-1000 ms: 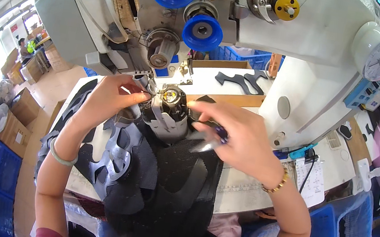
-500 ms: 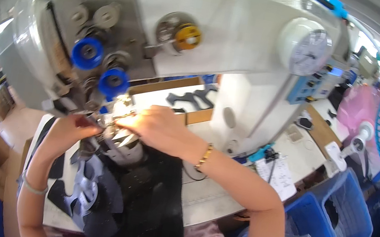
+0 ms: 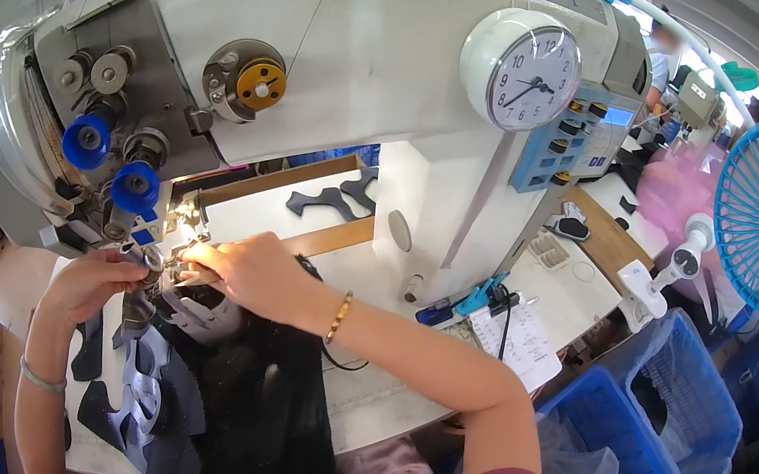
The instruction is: The person sews shoe upper pieces together using a sewing machine, cuts threads with snips, changes and threads the bobbin, and stitches more fabric panels together.
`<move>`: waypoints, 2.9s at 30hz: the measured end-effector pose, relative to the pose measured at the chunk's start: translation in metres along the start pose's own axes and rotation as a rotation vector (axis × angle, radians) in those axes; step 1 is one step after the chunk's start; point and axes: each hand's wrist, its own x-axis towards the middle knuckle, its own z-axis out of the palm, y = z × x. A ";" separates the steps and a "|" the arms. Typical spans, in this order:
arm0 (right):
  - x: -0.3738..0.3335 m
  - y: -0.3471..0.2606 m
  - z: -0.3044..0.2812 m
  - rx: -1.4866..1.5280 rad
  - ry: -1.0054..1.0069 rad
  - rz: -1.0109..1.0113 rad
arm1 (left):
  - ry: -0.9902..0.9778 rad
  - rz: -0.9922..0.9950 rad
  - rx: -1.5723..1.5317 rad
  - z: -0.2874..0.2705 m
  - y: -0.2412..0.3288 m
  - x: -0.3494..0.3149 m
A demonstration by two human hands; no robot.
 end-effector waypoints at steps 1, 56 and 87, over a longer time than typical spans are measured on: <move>0.003 0.004 -0.001 -0.011 -0.022 -0.062 | 0.006 -0.005 -0.001 0.000 0.000 0.002; -0.190 -0.040 -0.075 -0.290 -0.378 0.744 | 0.446 0.248 0.740 -0.060 -0.196 -0.053; -0.211 0.038 -0.147 -0.407 -0.143 0.969 | 0.423 0.227 0.680 -0.076 -0.206 -0.050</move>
